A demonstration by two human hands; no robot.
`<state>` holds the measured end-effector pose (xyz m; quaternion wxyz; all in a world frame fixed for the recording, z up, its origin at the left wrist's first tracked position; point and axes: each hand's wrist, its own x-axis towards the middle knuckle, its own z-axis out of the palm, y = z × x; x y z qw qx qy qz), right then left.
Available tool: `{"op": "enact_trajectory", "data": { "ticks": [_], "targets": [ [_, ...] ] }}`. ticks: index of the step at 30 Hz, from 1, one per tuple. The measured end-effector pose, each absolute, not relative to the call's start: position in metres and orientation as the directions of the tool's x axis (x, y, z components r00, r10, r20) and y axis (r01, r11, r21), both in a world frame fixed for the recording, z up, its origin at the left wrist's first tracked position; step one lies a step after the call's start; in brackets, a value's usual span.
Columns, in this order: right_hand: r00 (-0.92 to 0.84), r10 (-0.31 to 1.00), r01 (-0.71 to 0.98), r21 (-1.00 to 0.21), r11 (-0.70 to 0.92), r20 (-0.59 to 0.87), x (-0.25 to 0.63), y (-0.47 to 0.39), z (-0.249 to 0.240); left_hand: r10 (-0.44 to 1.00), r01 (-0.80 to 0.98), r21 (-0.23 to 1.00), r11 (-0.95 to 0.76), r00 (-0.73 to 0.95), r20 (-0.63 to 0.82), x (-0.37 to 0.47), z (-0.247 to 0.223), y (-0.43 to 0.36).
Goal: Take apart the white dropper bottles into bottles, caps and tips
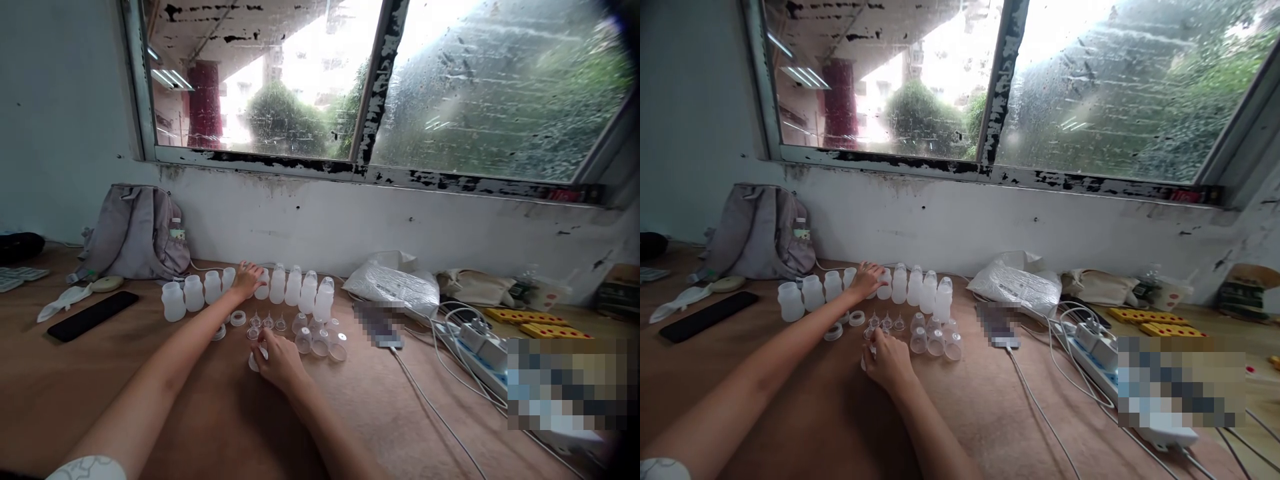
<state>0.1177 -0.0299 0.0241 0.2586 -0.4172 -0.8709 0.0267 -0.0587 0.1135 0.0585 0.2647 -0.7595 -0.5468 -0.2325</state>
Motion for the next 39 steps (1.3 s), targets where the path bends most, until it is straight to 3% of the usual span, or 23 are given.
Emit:
{"op": "enact_trajectory", "data": {
  "ticks": [10, 21, 23, 28, 32, 39],
  "targets": [
    [-0.502, 0.751, 0.737, -0.243, 0.631, 0.43, 0.115, -0.03, 0.021, 0.662, 0.948, -0.151, -0.282, 0.306, 0.684, -0.059, 0.065, 0.095],
    [-0.503, 0.759, 0.719, -0.288, 0.633, 0.413, 0.112, -0.03, 0.012, 0.644, 0.931, 0.113, -0.346, 0.148, 0.751, -0.07, 0.028, -0.017],
    [-0.51, 0.736, 0.673, -0.326, 0.664, 0.446, 0.11, -0.03, 0.009, 0.671, 0.89, 0.19, -0.415, 0.158, 0.724, -0.069, 0.022, -0.036],
    [-0.52, 0.691, 0.552, -0.42, 0.721, 0.502, 0.106, -0.028, 0.002, 0.744, 0.712, 0.333, -0.618, 0.393, 0.541, -0.062, 0.024, -0.061],
    [-0.511, 0.689, 0.509, -0.465, 0.724, 0.514, 0.106, -0.025, 0.0, 0.779, 0.685, 0.408, -0.603, 0.395, 0.487, -0.059, 0.023, -0.065],
    [-0.52, 0.664, 0.449, -0.49, 0.747, 0.537, 0.105, -0.029, 0.001, 0.787, 0.71, 0.4, -0.58, 0.362, 0.5, -0.06, 0.015, -0.062]
  ]
}}
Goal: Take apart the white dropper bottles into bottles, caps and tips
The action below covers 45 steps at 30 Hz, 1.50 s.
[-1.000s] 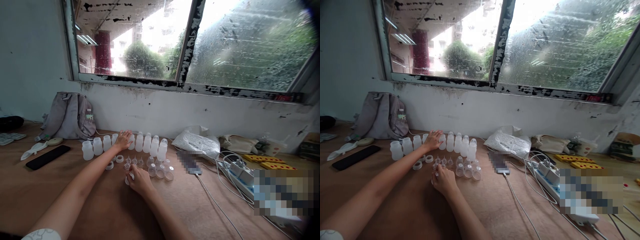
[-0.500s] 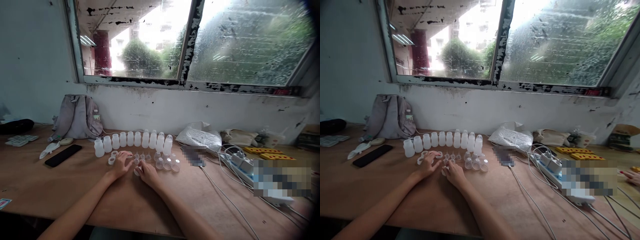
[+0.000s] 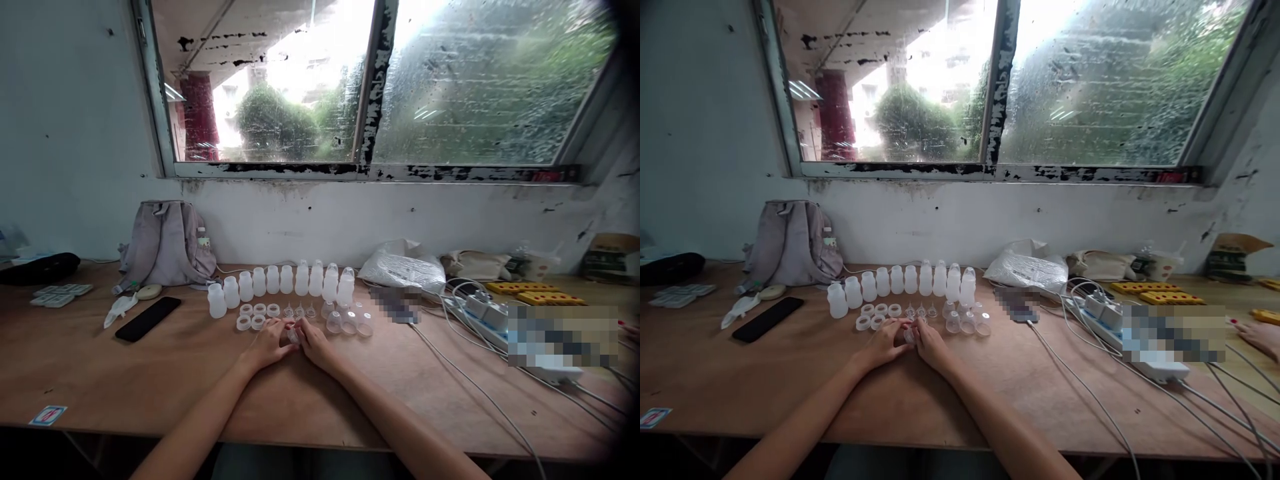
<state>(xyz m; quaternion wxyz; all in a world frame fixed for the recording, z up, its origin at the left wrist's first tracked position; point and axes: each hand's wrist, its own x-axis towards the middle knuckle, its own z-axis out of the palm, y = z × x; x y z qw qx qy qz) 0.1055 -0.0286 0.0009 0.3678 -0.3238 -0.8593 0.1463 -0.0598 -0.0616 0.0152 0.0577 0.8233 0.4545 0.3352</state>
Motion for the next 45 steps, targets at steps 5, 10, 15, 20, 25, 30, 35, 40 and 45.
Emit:
{"op": "enact_trajectory", "data": {
  "ticks": [5, 10, 15, 20, 25, 30, 35, 40, 45],
  "targets": [
    [-0.512, 0.675, 0.444, -0.509, 0.737, 0.532, 0.104, -0.033, 0.002, 0.767, 0.702, 0.386, -0.599, 0.363, 0.53, -0.058, 0.018, -0.063],
    [-0.489, 0.676, 0.444, -0.509, 0.737, 0.551, 0.104, -0.033, 0.002, 0.782, 0.745, 0.35, -0.568, 0.356, 0.511, -0.065, 0.02, -0.06],
    [-0.317, 0.755, 0.602, -0.493, 0.628, 0.575, 0.108, -0.03, 0.0, 0.778, 0.789, 0.316, -0.527, 0.298, 0.553, -0.084, 0.017, -0.054],
    [-0.113, 0.79, 0.691, -0.524, 0.499, 0.603, 0.116, -0.012, -0.006, 0.807, 0.858, 0.275, -0.434, 0.234, 0.542, -0.094, 0.011, -0.047],
    [-0.06, 0.819, 0.74, -0.525, 0.42, 0.57, 0.12, -0.001, -0.008, 0.809, 0.879, 0.236, -0.414, 0.236, 0.538, -0.093, 0.006, -0.042],
    [-0.044, 0.852, 0.804, -0.488, 0.34, 0.521, 0.114, -0.005, -0.005, 0.794, 0.898, 0.21, -0.388, 0.21, 0.571, -0.093, 0.004, -0.039],
    [-0.037, 0.905, 0.85, -0.463, 0.251, 0.423, 0.109, -0.007, -0.001, 0.796, 0.904, 0.194, -0.382, 0.214, 0.567, -0.094, 0.003, -0.035],
    [-0.03, 0.933, 0.859, -0.468, 0.208, 0.36, 0.108, -0.006, 0.001, 0.812, 0.913, 0.195, -0.358, 0.201, 0.547, -0.094, 0.002, -0.034],
    [-0.038, 0.906, 0.863, -0.443, 0.242, 0.421, 0.108, -0.014, 0.003, 0.832, 0.919, 0.208, -0.336, 0.185, 0.523, -0.098, 0.001, -0.031]
  ]
}}
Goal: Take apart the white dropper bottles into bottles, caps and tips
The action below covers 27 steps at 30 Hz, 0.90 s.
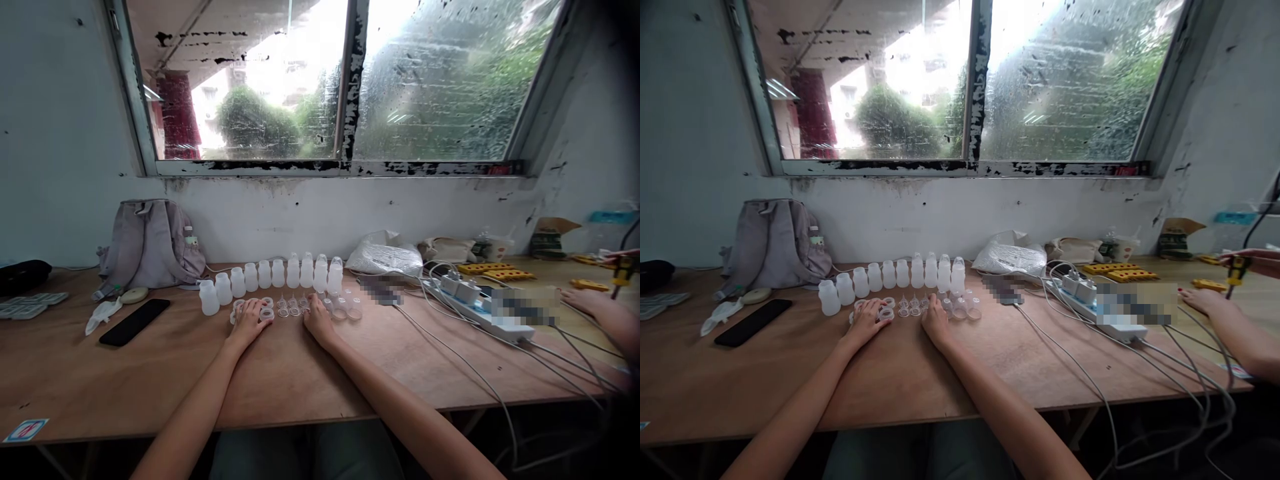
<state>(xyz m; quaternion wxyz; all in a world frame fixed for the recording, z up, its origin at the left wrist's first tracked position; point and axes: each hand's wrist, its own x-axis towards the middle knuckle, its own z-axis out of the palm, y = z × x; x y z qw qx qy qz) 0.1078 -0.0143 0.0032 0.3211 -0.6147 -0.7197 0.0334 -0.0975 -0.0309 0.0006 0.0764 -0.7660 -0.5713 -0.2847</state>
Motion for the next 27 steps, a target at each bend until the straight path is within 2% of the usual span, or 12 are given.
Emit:
{"op": "enact_trajectory", "data": {
  "ticks": [2, 5, 7, 9, 12, 14, 17, 21, 27],
  "targets": [
    [-0.077, 0.866, 0.86, -0.406, 0.309, 0.495, 0.107, -0.019, 0.006, 0.838, 0.922, 0.212, -0.325, 0.177, 0.517, -0.1, 0.0, -0.029],
    [-0.21, 0.735, 0.819, -0.294, 0.492, 0.645, 0.104, -0.018, 0.017, 0.835, 0.927, 0.212, -0.309, 0.158, 0.528, -0.103, -0.003, -0.027],
    [-0.235, 0.676, 0.804, -0.252, 0.539, 0.698, 0.1, -0.006, 0.031, 0.83, 0.929, 0.212, -0.302, 0.147, 0.537, -0.105, -0.004, -0.026],
    [-0.185, 0.709, 0.83, -0.278, 0.483, 0.68, 0.096, 0.015, 0.049, 0.827, 0.931, 0.209, -0.3, 0.144, 0.544, -0.106, -0.005, -0.026],
    [-0.13, 0.842, 0.881, -0.328, 0.34, 0.524, 0.088, 0.052, 0.077, 0.817, 0.933, 0.19, -0.306, 0.155, 0.555, -0.108, -0.004, -0.027],
    [-0.12, 0.911, 0.908, -0.327, 0.261, 0.394, 0.083, 0.073, 0.09, 0.811, 0.937, 0.179, -0.301, 0.153, 0.565, -0.11, -0.002, -0.027],
    [-0.115, 0.942, 0.931, -0.296, 0.213, 0.314, 0.078, 0.091, 0.098, 0.794, 0.94, 0.194, -0.282, 0.116, 0.596, -0.112, 0.001, -0.026],
    [-0.128, 0.932, 0.936, -0.269, 0.226, 0.34, 0.076, 0.088, 0.096, 0.748, 0.926, 0.233, -0.298, 0.075, 0.659, -0.111, 0.002, -0.023],
    [-0.226, 0.841, 0.912, -0.198, 0.36, 0.492, 0.088, 0.068, 0.098, 0.613, 0.85, 0.306, -0.429, 0.025, 0.79, -0.099, 0.014, -0.033]
  ]
}}
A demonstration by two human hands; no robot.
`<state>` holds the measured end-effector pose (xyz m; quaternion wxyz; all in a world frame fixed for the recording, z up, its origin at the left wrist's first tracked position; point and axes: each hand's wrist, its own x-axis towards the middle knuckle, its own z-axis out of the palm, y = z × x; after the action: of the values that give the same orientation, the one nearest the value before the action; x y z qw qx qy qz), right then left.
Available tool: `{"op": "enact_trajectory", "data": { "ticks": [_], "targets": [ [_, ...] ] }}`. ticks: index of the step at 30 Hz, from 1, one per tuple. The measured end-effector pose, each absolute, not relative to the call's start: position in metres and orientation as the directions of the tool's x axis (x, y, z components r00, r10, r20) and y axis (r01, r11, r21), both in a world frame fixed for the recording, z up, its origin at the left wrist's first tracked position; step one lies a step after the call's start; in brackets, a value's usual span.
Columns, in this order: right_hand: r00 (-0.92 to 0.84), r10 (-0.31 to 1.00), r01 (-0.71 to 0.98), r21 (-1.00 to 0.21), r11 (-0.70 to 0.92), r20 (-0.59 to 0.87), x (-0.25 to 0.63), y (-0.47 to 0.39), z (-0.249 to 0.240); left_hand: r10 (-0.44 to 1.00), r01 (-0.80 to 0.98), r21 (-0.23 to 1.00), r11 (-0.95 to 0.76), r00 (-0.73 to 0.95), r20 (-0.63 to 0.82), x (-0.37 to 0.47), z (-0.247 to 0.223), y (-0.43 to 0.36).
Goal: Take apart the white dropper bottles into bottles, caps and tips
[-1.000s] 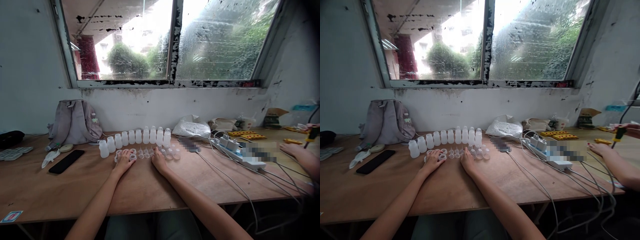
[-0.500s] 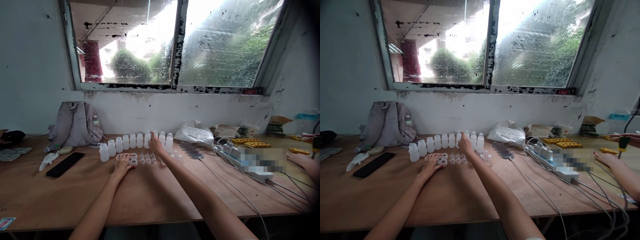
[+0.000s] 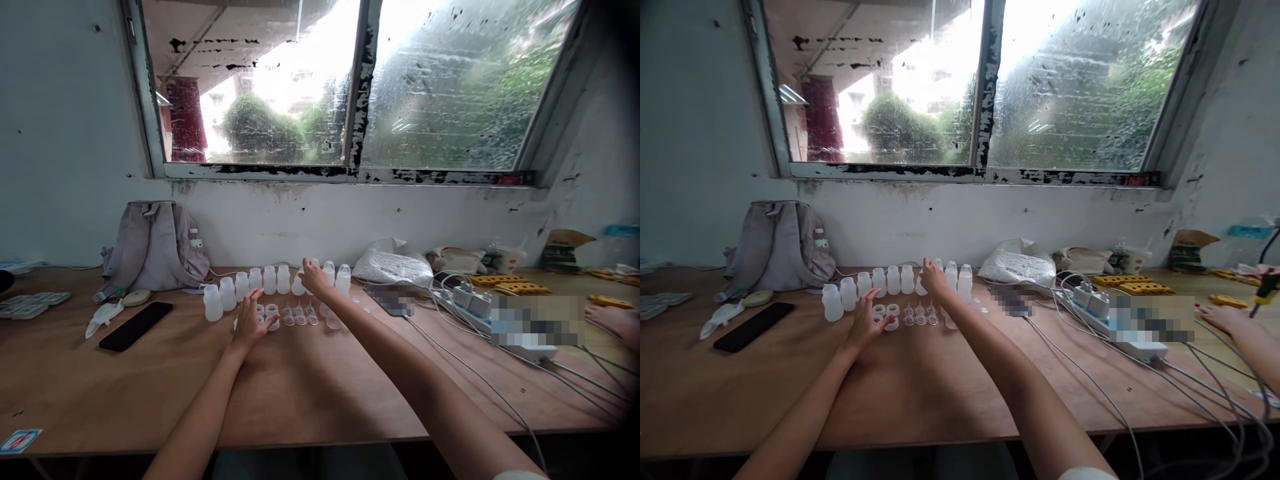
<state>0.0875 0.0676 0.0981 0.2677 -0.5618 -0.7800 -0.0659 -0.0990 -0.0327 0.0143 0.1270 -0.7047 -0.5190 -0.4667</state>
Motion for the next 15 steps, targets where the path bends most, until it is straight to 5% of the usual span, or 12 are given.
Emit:
{"op": "enact_trajectory", "data": {
  "ticks": [4, 9, 15],
  "targets": [
    [-0.246, 0.795, 0.874, -0.228, 0.429, 0.554, 0.103, 0.049, 0.106, 0.547, 0.818, 0.28, -0.502, 0.049, 0.836, -0.091, 0.025, -0.046],
    [-0.267, 0.758, 0.55, -0.551, 0.627, 0.595, 0.123, 0.002, 0.098, 0.55, 0.804, 0.288, -0.519, 0.057, 0.833, -0.085, 0.031, -0.059],
    [-0.338, 0.876, 0.068, -0.92, 0.386, 0.343, 0.14, -0.043, 0.064, 0.743, 0.598, 0.524, -0.606, 0.191, 0.641, -0.075, 0.036, -0.071]
  ]
}}
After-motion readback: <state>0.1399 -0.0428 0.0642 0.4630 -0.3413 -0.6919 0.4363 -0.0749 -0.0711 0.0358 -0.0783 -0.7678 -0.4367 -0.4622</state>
